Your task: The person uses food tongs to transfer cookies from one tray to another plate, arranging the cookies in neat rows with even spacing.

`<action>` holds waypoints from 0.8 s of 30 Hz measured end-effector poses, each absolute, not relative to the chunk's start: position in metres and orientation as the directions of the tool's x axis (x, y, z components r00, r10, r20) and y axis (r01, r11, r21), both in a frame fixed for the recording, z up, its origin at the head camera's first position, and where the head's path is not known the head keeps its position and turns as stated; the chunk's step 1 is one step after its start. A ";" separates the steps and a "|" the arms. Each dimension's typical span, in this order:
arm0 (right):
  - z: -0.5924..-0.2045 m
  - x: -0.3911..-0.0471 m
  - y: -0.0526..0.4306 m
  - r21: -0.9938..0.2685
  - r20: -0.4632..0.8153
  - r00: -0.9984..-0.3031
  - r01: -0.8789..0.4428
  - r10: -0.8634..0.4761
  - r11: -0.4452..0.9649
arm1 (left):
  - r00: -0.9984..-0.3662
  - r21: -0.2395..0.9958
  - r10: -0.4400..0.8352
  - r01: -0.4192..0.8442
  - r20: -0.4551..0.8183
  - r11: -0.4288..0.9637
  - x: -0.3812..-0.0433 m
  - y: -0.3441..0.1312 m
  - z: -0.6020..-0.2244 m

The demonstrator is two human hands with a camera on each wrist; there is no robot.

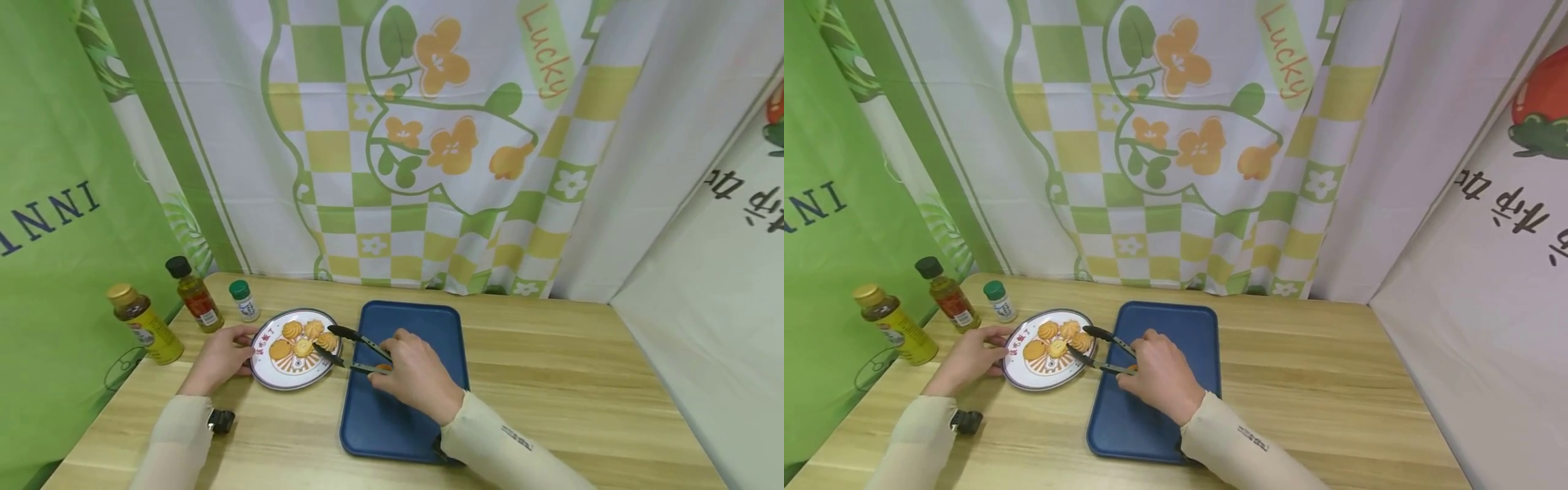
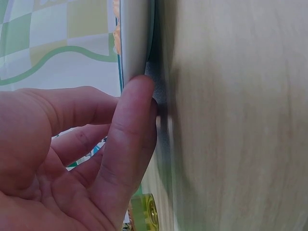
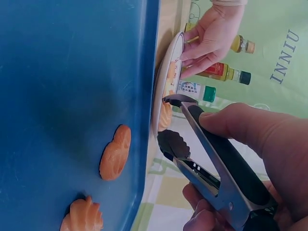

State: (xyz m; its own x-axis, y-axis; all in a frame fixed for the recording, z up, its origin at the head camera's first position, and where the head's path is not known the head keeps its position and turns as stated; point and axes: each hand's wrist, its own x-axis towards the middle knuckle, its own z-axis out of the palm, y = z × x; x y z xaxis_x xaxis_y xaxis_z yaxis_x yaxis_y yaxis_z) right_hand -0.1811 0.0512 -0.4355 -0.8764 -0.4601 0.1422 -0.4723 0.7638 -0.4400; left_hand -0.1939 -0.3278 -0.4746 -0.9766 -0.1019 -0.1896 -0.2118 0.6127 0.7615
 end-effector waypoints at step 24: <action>-0.436 -0.169 0.067 -0.476 0.091 -0.911 -0.394 -0.402 0.786 | -0.976 0.764 -0.102 -0.216 -0.195 0.608 -0.194 -0.328 -0.474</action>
State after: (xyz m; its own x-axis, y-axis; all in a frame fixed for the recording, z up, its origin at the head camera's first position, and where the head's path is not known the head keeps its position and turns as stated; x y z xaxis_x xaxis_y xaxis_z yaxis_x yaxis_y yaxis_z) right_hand -0.1689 0.0673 -0.4360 -0.9112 -0.4018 0.0910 -0.3943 0.7864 -0.4756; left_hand -0.1936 -0.3277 -0.4740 -0.9755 -0.1018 -0.1949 -0.2160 0.6084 0.7637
